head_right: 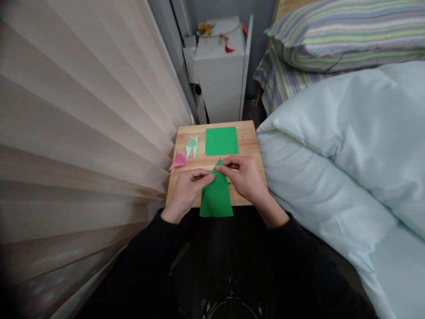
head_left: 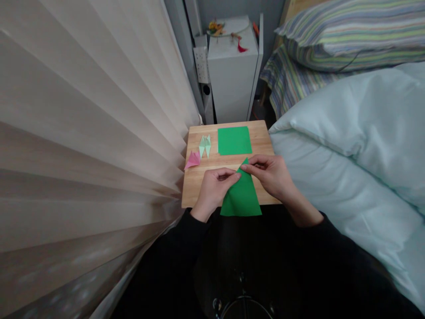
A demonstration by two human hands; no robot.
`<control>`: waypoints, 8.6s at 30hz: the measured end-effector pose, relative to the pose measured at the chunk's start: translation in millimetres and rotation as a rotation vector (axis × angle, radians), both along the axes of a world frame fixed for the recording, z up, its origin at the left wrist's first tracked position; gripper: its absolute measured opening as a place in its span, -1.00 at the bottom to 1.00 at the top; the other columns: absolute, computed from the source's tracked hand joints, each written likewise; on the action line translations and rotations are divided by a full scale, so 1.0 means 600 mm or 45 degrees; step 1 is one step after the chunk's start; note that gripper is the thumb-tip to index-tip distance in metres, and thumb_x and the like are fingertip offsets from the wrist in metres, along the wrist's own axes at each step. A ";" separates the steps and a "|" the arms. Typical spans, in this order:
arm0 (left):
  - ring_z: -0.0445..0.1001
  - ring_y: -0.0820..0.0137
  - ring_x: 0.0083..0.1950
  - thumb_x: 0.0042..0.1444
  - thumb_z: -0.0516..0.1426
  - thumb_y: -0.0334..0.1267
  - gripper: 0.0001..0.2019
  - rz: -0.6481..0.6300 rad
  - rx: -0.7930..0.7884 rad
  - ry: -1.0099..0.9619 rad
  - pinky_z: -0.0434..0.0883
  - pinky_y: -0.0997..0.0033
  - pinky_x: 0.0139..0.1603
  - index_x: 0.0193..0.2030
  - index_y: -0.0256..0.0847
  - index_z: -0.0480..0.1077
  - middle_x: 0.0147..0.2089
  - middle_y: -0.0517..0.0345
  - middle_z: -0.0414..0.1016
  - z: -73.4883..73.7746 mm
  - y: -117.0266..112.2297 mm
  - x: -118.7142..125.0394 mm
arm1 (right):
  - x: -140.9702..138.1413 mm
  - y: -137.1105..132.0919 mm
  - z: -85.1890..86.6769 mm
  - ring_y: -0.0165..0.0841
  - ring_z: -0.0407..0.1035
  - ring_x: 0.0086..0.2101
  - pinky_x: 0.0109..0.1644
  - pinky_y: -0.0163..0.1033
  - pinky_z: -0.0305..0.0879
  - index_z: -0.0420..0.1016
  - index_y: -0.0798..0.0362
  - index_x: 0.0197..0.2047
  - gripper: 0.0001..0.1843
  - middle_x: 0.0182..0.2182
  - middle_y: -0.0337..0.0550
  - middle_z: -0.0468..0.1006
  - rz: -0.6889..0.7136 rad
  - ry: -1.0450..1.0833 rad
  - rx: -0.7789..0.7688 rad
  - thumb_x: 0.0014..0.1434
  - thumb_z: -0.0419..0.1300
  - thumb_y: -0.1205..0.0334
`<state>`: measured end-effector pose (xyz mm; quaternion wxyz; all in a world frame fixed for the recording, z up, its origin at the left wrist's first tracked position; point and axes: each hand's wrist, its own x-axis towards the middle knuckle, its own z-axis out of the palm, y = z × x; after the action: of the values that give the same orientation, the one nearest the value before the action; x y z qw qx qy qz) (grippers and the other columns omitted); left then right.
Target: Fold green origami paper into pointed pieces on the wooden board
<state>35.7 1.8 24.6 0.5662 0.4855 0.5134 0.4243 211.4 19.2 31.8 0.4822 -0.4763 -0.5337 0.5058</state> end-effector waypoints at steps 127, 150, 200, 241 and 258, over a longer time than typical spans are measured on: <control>0.55 0.37 -0.33 -0.15 0.50 -0.04 -0.67 0.048 0.055 0.102 0.50 0.35 -0.25 -0.39 -0.23 0.60 -0.35 0.12 0.65 -0.004 0.027 -0.058 | 0.019 -0.005 -0.010 -0.17 0.55 -0.27 -0.11 -0.10 0.29 0.65 -0.01 -0.34 -0.91 -0.33 -0.12 0.73 0.437 -0.955 0.124 0.21 0.34 0.29; 0.64 0.29 -0.20 0.08 0.39 -0.19 -0.89 0.208 0.148 0.050 0.57 0.24 -0.09 -0.32 -0.17 0.69 -0.28 0.11 0.72 0.007 0.019 -0.030 | -0.016 -0.016 -0.038 -0.37 0.30 -0.46 -0.34 -0.21 0.25 0.53 0.03 -0.46 -0.55 -0.54 -0.29 0.48 0.501 -0.234 -0.140 0.19 0.35 -0.18; 0.56 0.39 -0.32 0.00 0.39 -0.27 -0.94 0.244 0.084 -0.165 0.47 0.35 -0.18 -0.41 -0.18 0.67 -0.38 0.12 0.66 0.012 0.005 -0.008 | -0.049 -0.030 -0.022 -0.34 0.44 -0.37 -0.28 -0.20 0.36 0.63 0.02 -0.37 -0.84 -0.41 -0.17 0.64 0.092 0.107 -0.057 0.13 0.41 0.12; 0.38 0.50 -0.38 0.04 0.38 -0.19 -0.85 0.468 0.293 -0.124 0.32 0.47 -0.30 -0.38 -0.19 0.56 -0.41 0.23 0.49 -0.017 0.054 -0.082 | -0.007 -0.012 -0.037 -0.40 0.31 -0.47 -0.34 -0.24 0.22 0.61 0.06 -0.43 -0.72 -0.52 -0.26 0.54 0.348 -0.133 -0.220 0.10 0.41 0.01; 0.37 0.48 -0.33 -0.02 0.42 -0.03 -0.67 0.394 0.082 -0.162 0.41 0.50 -0.31 -0.46 -0.19 0.46 -0.35 0.21 0.41 -0.019 0.052 -0.090 | 0.006 -0.001 -0.032 -0.43 0.26 -0.52 -0.43 -0.26 0.15 0.55 0.05 -0.43 -0.65 -0.56 -0.28 0.48 0.288 -0.206 -0.138 0.14 0.35 -0.08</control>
<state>-18.2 33.1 13.3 0.5096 0.3907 0.5313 0.5526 215.2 18.7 12.3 0.3511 -0.4777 -0.5931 0.5448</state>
